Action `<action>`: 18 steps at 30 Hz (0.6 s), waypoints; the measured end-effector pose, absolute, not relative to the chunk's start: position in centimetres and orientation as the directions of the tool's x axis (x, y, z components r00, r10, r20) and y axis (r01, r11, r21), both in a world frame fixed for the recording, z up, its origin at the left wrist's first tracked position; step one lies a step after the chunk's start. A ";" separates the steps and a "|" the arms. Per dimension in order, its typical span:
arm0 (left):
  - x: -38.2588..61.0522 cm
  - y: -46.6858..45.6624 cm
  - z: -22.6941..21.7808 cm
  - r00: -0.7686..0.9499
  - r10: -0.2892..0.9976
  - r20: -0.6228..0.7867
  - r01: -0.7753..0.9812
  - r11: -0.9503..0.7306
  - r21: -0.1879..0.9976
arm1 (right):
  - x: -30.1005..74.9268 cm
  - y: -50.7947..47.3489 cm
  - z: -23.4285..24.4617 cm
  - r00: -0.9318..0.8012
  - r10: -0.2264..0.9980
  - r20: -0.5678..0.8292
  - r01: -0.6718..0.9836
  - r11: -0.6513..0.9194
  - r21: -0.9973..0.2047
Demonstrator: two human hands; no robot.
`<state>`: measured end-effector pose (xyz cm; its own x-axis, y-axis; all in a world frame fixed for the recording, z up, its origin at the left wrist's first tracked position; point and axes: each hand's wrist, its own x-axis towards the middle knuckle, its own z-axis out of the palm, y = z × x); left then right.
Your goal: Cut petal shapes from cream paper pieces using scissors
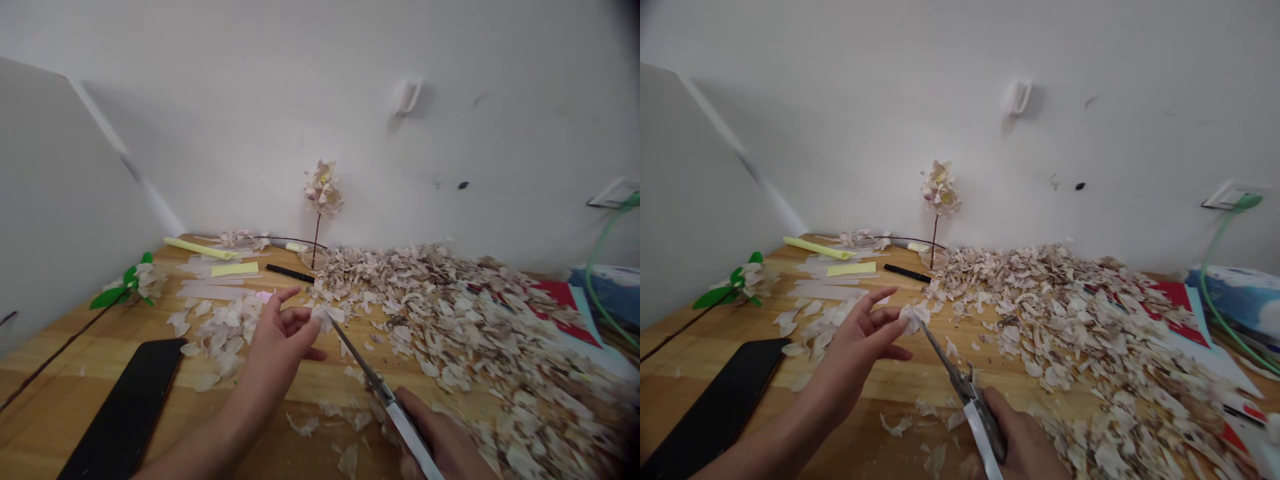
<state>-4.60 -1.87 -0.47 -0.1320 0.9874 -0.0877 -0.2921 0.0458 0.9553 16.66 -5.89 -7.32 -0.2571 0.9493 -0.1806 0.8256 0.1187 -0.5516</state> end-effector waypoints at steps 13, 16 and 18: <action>-4.7 -1.9 -0.3 -0.140 0.987 -0.083 -0.320 0.034 0.947 | 18.8 -5.9 -9.1 -0.237 0.964 -0.120 0.836 0.139 -0.531; -4.7 -1.9 -0.2 -0.144 0.986 -0.081 -0.321 0.031 0.947 | 18.7 -5.9 -8.8 -0.243 0.967 -0.083 0.831 0.163 -0.531; -4.7 -1.9 -0.2 -0.148 0.986 -0.080 -0.329 0.027 0.944 | 18.5 -5.9 -8.5 -0.243 0.968 -0.069 0.834 0.172 -0.525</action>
